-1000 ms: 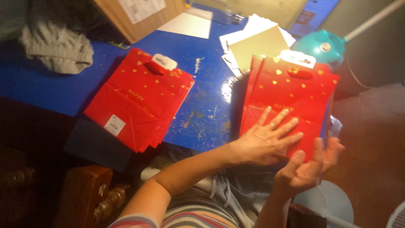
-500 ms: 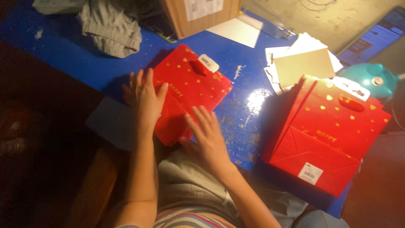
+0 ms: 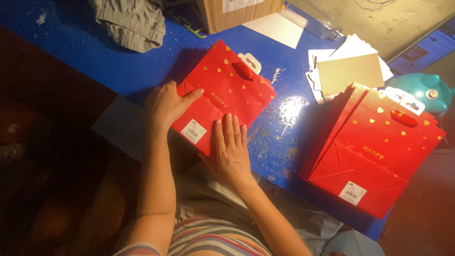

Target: The person repeatedly picks up red Valentine's Day gift boxes from a blue table, aligns them, and stacks them into neat piles. The person handles the boxes by hand, moving them between piles and occasionally adjusting their alignment.

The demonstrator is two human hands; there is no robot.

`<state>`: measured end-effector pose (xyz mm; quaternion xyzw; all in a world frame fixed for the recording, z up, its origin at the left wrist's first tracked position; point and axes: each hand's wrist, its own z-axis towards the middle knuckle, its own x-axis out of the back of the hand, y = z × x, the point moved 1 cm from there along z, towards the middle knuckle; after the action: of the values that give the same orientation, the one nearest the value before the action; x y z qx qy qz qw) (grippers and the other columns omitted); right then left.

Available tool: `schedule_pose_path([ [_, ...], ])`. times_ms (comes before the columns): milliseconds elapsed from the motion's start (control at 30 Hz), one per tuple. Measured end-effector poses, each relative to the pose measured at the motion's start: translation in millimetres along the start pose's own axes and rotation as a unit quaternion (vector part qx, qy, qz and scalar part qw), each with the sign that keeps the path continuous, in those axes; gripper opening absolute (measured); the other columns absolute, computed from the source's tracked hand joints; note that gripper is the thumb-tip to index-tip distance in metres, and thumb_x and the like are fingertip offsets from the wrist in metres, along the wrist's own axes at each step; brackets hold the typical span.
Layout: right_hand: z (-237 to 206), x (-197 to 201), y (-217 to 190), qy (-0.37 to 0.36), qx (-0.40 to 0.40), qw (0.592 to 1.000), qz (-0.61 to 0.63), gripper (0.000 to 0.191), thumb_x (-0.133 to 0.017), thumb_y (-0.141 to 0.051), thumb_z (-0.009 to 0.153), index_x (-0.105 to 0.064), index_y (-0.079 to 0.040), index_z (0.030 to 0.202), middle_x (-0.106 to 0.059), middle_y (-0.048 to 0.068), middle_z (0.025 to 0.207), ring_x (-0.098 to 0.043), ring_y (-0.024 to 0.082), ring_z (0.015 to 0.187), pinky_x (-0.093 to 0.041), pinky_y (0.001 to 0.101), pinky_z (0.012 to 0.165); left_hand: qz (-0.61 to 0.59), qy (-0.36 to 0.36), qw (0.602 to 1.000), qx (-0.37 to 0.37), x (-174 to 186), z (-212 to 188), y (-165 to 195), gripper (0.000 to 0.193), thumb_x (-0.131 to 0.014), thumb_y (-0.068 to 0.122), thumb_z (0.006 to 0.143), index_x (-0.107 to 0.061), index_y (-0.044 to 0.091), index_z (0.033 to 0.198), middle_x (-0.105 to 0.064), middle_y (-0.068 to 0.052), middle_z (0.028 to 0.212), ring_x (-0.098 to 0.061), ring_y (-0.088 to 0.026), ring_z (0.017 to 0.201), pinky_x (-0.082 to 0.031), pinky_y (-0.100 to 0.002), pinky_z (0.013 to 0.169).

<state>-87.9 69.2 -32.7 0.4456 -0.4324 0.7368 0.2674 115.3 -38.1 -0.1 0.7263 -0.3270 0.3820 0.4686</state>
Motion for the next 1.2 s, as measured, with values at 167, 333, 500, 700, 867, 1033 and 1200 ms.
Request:
schedule_pose_path([
  [167,-10,-3,14,0.034,0.006,0.999,0.02,0.105,-0.085,-0.041,0.078,-0.029,0.007,0.154,-0.023,0.035,0.16,-0.021,0.052,0.151,-0.02,0.0652,0.121,-0.004,-0.001,0.991,-0.136,2,1,3,0.074,-0.075,0.064,0.083,-0.064,-0.003,0.114,-0.07,-0.03,0.11,-0.067,-0.046,0.105,-0.053,-0.053,0.087],
  [333,-13,6,21,0.034,-0.003,0.998,0.044,0.114,-0.087,-0.041,0.078,-0.02,0.006,0.158,-0.015,0.034,0.164,-0.017,0.051,0.155,-0.018,0.0618,0.125,-0.054,0.011,0.975,-0.217,18,-16,33,0.064,-0.079,0.038,0.083,-0.052,0.001,0.128,-0.071,-0.029,0.109,-0.068,-0.046,0.101,-0.054,-0.053,0.081],
  [500,-22,30,38,0.025,0.012,0.985,0.171,0.128,-0.09,-0.043,0.071,-0.009,0.006,0.158,-0.002,0.037,0.163,-0.005,0.053,0.154,-0.013,0.058,0.124,-0.051,0.051,0.965,-0.252,30,-78,86,0.063,-0.075,0.02,0.088,-0.049,0.01,0.143,-0.073,-0.026,0.091,-0.071,-0.046,0.085,-0.055,-0.053,0.07],
  [700,-25,40,54,0.133,-0.062,0.968,0.205,0.117,-0.087,-0.032,0.086,-0.009,-0.002,0.167,-0.003,0.033,0.175,-0.011,0.045,0.166,-0.023,0.0495,0.134,-0.065,0.091,0.92,-0.376,13,-127,157,0.07,-0.077,0.03,0.097,-0.039,0.014,0.153,-0.073,-0.019,0.092,-0.073,-0.041,0.075,-0.058,-0.049,0.066],
  [867,-46,36,74,0.184,-0.125,0.899,0.377,0.113,-0.087,-0.03,0.081,-0.011,-0.002,0.16,-0.043,0.021,0.151,-0.051,0.033,0.139,-0.041,0.0467,0.118,-0.187,0.013,0.841,-0.507,-8,-114,138,0.118,-0.087,0.053,0.072,-0.023,0.002,0.157,-0.052,-0.029,0.139,-0.054,-0.047,0.127,-0.044,-0.052,0.106],
  [1033,-66,15,100,0.208,-0.088,0.895,0.385,0.107,-0.085,-0.026,0.09,-0.004,-0.005,0.156,-0.062,0.011,0.131,-0.067,0.023,0.12,-0.051,0.0427,0.11,-0.323,-0.063,0.806,-0.492,-69,-101,127,0.129,-0.09,0.048,0.072,-0.011,-0.002,0.161,-0.028,-0.029,0.16,-0.035,-0.046,0.149,-0.032,-0.052,0.124],
  [1200,-79,5,119,0.125,-0.109,0.882,0.441,0.071,-0.082,-0.014,0.086,-0.044,-0.003,0.145,-0.064,0.013,0.127,-0.067,0.026,0.118,-0.053,0.0433,0.106,-0.292,0.013,0.805,-0.517,-96,-114,132,0.115,-0.09,0.043,0.082,-0.022,0.003,0.166,-0.031,-0.023,0.169,-0.031,-0.042,0.16,-0.034,-0.049,0.134],
])
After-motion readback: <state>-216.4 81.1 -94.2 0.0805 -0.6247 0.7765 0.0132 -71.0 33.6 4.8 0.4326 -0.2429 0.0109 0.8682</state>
